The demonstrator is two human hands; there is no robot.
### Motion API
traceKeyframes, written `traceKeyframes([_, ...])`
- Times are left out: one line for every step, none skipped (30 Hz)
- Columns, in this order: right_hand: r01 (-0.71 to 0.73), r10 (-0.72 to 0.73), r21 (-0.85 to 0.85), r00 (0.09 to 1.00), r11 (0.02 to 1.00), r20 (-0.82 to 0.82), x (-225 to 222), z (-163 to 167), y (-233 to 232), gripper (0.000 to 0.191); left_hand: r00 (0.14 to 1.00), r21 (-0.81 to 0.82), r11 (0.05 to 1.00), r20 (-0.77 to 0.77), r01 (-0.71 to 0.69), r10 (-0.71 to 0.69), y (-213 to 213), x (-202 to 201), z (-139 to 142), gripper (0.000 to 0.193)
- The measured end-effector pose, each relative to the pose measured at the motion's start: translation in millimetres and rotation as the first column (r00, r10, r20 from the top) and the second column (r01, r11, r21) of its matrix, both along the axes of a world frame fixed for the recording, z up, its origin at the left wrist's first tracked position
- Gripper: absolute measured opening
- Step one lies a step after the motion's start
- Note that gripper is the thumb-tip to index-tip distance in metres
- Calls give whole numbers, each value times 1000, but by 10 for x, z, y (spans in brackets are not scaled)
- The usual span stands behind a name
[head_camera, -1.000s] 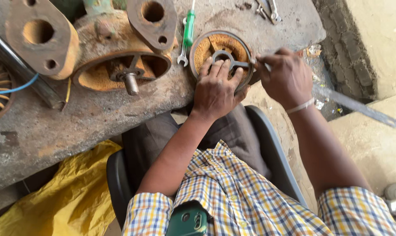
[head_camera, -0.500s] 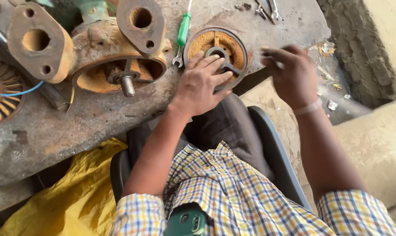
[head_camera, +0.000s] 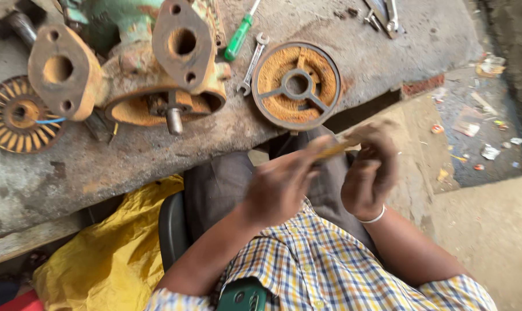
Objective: The person sits at a workbench and scrapes rust and sand from a circular metal pump cover plate, holding the plate steady with one hand while working a small scraper around its ribs and rim. He turns the plate and continues scraping its surface, then sets it on the bench and keeps cleaning the edges.
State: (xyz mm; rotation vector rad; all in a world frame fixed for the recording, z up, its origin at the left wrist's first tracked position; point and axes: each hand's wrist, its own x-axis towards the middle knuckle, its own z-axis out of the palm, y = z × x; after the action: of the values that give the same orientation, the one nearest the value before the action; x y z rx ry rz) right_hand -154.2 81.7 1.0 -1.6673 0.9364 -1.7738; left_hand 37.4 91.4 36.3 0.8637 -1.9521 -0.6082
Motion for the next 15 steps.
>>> traceKeyframes([-17, 19, 11, 976, 1000, -219, -57, -57, -43, 28, 996, 27, 997, 60, -73, 71, 59, 137, 9, 55])
traceKeyframes([-37, 42, 19, 903, 999, -427, -121, -116, -100, 21, 982, 48, 988, 121, -149, 143, 102, 270, 9, 51])
traceKeyframes([-75, 145, 160, 861, 984, -488, -127, -208, -143, 19, 973, 53, 979, 138, -196, 187, 121, 400, -9, 49])
traceKeyframes([-101, 256, 303, 808, 948, -531, -137, -304, -182, 19, 961, 63, 969, 155, -241, 229, 147, 510, -33, 47])
traceKeyframes([-125, 298, 325, 773, 937, -560, -131, -411, -235, 19, 940, 77, 954, 209, -290, 269, 172, 593, -57, 48])
traceKeyframes([-148, 340, 350, 734, 925, -588, -106, -528, -274, 19, 916, 91, 937, 262, -338, 305, 194, 651, -88, 48])
traceKeyframes([-170, 383, 377, 690, 911, -614, -98, -641, -326, 19, 912, 99, 935, 275, -341, 304, 214, 691, -120, 50])
traceKeyframes([-226, 418, 366, 666, 903, -618, -95, -755, -384, 19, 910, 107, 934, 287, -341, 300, 223, 715, -155, 52])
traceKeyframes([-278, 447, 355, 645, 893, -620, -95, -858, -421, 19, 909, 117, 935, 301, -336, 289, 217, 722, -194, 54])
traceKeyframes([-323, 474, 348, 626, 880, -620, -104, -952, -449, 20, 913, 111, 938, 294, -328, 284, 214, 717, -229, 54])
traceKeyframes([-298, 481, 383, 639, 874, -600, -121, -1030, -462, 21, 918, 102, 942, 282, -319, 280, 205, 710, -260, 54])
traceKeyframes([-277, 485, 412, 650, 868, -584, -148, -1088, -455, 22, 922, 88, 945, 267, -315, 282, 184, 702, -289, 55])
traceKeyframes([-259, 490, 440, 659, 860, -571, -176, -1133, -450, 24, 914, 92, 944, 297, -316, 277, 153, 689, -317, 54])
traceKeyframes([-276, 466, 388, 669, 879, -580, -205, -1157, -436, 25, 905, 96, 943, 325, -320, 274, 126, 671, -335, 54])
traceKeyframes([-291, 439, 334, 679, 897, -588, -244, -1155, -411, 27, 896, 99, 941, 352, -323, 270, 107, 653, -335, 53])
